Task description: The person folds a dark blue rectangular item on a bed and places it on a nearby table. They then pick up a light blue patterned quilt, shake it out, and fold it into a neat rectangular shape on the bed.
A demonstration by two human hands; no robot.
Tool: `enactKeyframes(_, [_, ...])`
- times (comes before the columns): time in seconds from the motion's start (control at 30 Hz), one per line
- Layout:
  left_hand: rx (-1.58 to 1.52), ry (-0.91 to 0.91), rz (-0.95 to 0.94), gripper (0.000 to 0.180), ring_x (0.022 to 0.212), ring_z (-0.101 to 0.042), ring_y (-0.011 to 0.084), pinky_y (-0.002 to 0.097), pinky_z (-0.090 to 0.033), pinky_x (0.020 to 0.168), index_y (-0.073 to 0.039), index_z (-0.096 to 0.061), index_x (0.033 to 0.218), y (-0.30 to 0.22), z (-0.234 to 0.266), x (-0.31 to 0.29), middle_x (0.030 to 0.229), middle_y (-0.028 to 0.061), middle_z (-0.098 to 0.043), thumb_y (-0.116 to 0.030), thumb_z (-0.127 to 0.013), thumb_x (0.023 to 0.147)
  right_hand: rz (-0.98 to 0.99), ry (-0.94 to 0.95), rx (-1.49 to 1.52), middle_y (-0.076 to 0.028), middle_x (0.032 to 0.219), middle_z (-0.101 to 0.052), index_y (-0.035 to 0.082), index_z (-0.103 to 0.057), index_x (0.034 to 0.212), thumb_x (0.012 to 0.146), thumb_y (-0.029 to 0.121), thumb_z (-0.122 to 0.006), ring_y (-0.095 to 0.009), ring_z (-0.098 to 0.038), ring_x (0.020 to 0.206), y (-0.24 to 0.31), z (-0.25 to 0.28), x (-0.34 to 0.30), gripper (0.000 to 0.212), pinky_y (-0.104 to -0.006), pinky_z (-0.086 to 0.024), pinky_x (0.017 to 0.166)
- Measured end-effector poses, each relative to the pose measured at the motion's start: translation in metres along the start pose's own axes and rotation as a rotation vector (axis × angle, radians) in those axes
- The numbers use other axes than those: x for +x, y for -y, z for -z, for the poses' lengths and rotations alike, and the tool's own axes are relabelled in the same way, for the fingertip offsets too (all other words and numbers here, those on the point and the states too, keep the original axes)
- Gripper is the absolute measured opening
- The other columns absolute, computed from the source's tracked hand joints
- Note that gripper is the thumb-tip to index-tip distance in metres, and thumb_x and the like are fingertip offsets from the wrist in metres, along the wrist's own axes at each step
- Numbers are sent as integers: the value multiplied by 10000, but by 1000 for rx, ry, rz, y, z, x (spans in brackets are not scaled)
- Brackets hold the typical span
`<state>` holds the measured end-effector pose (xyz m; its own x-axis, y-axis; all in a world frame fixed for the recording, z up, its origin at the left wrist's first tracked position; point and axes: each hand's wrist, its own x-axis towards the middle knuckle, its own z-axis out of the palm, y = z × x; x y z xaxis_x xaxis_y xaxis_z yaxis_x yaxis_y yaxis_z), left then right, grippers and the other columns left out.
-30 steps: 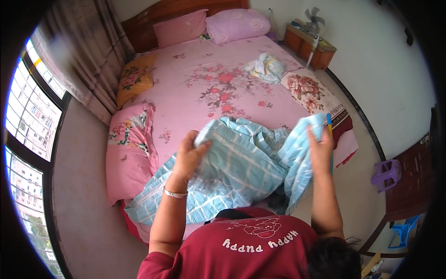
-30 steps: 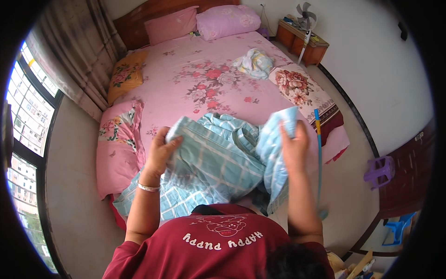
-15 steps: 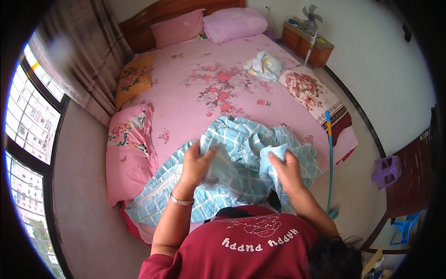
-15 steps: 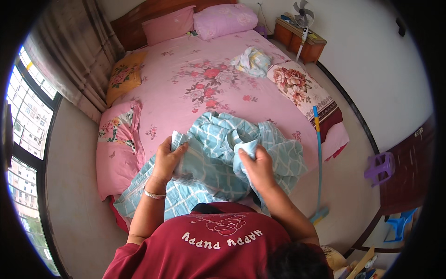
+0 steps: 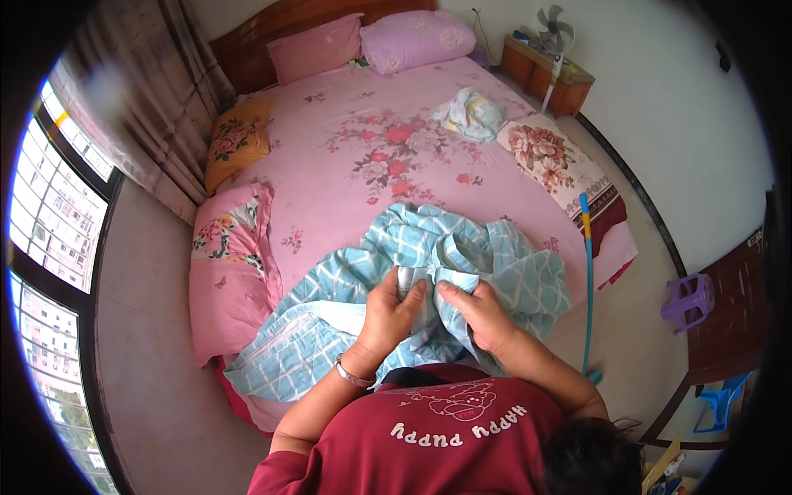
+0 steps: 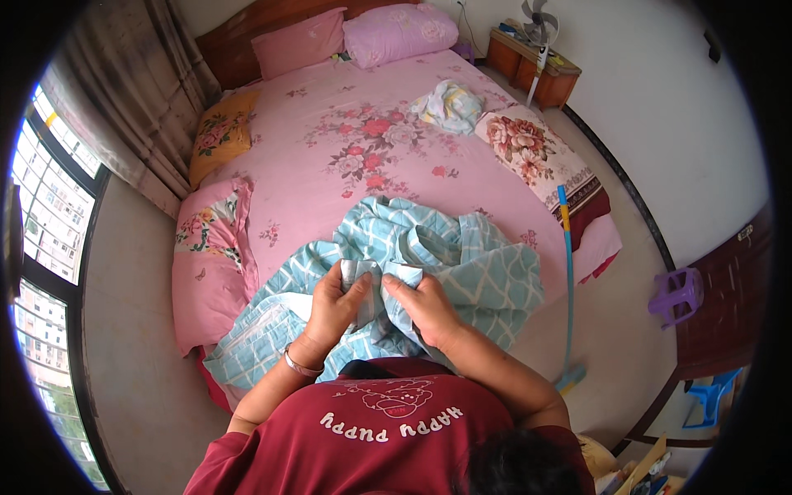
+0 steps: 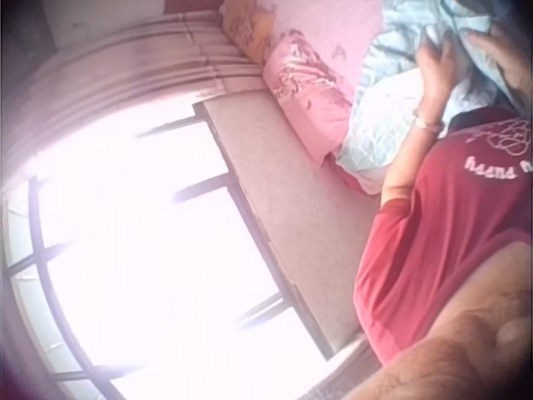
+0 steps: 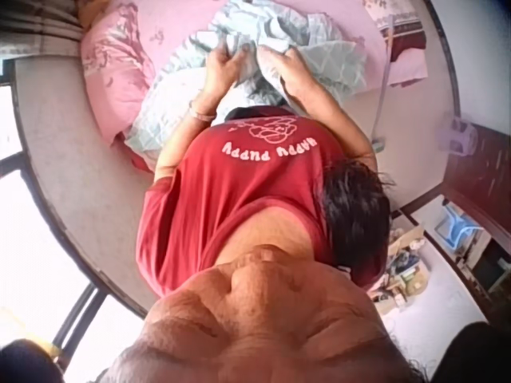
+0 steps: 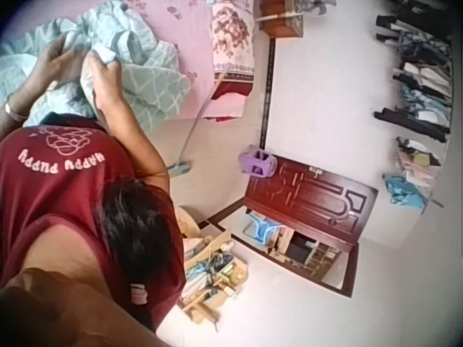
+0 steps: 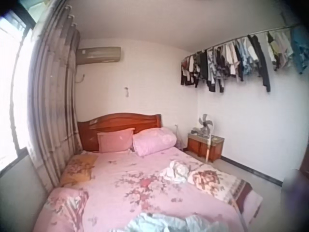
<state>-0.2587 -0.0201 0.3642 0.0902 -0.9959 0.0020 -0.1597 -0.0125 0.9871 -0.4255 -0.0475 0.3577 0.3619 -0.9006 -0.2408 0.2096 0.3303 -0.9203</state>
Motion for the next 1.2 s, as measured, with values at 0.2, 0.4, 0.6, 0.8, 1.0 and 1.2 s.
enactKeyframes(0.2, [-459, -11, 171, 145, 839, -557, 83, 244, -476, 693, -84, -561, 1100, 26, -11, 2, 956, -4, -614, -147, -561, 970, 99, -35, -81, 5, 991, -617, 25, -623, 1118, 945, 214, -611, -57, -530, 881, -13, 4, 4, 257, -236, -451, 759])
enactKeyframes(0.4, [-590, -220, 241, 156, 837, -571, 114, 268, -488, 709, -82, -560, 1091, 30, 17, 5, 966, 12, -615, -162, -576, 958, 27, -225, 236, -96, 936, -670, -27, -625, 1063, 861, 174, -618, -195, -656, 802, 24, 67, -2, 284, -337, -549, 708])
enactKeyframes(0.6, [-526, -329, 174, 161, 885, -572, 123, 276, -478, 779, -59, -550, 1095, 37, 32, 11, 991, 21, -612, -143, -570, 959, 56, -388, 482, -119, 1006, -645, -2, -609, 1041, 835, 272, -647, -233, -643, 870, 49, 112, -16, 345, -388, -549, 739])
enactKeyframes(0.8, [-396, -273, 108, 131, 868, -535, 90, 252, -459, 774, -49, -539, 1068, 37, 7, 2, 965, 15, -609, -124, -566, 964, 120, -311, 80, -52, 944, -659, 15, -613, 1117, 937, 214, -593, -145, -634, 822, 14, 53, -21, 269, -296, -530, 698])
enactKeyframes(1.0, [-232, -186, 66, 89, 830, -489, 64, 228, -437, 725, -55, -523, 1021, 33, -5, -17, 903, -3, -572, -120, -556, 971, 279, 178, -553, -144, 823, -575, 29, -502, 934, 904, 149, -627, -278, -585, 726, -35, -2, -30, 176, -381, -453, 654])
enactKeyframes(1.2, [-287, -318, 104, 121, 868, -499, 71, 232, -430, 788, -63, -541, 1056, 37, 16, -14, 945, -13, -575, -141, -570, 969, 264, 323, -511, -173, 897, -584, 27, -526, 1055, 878, 179, -644, -319, -602, 848, -52, 5, -29, 261, -397, -472, 732])
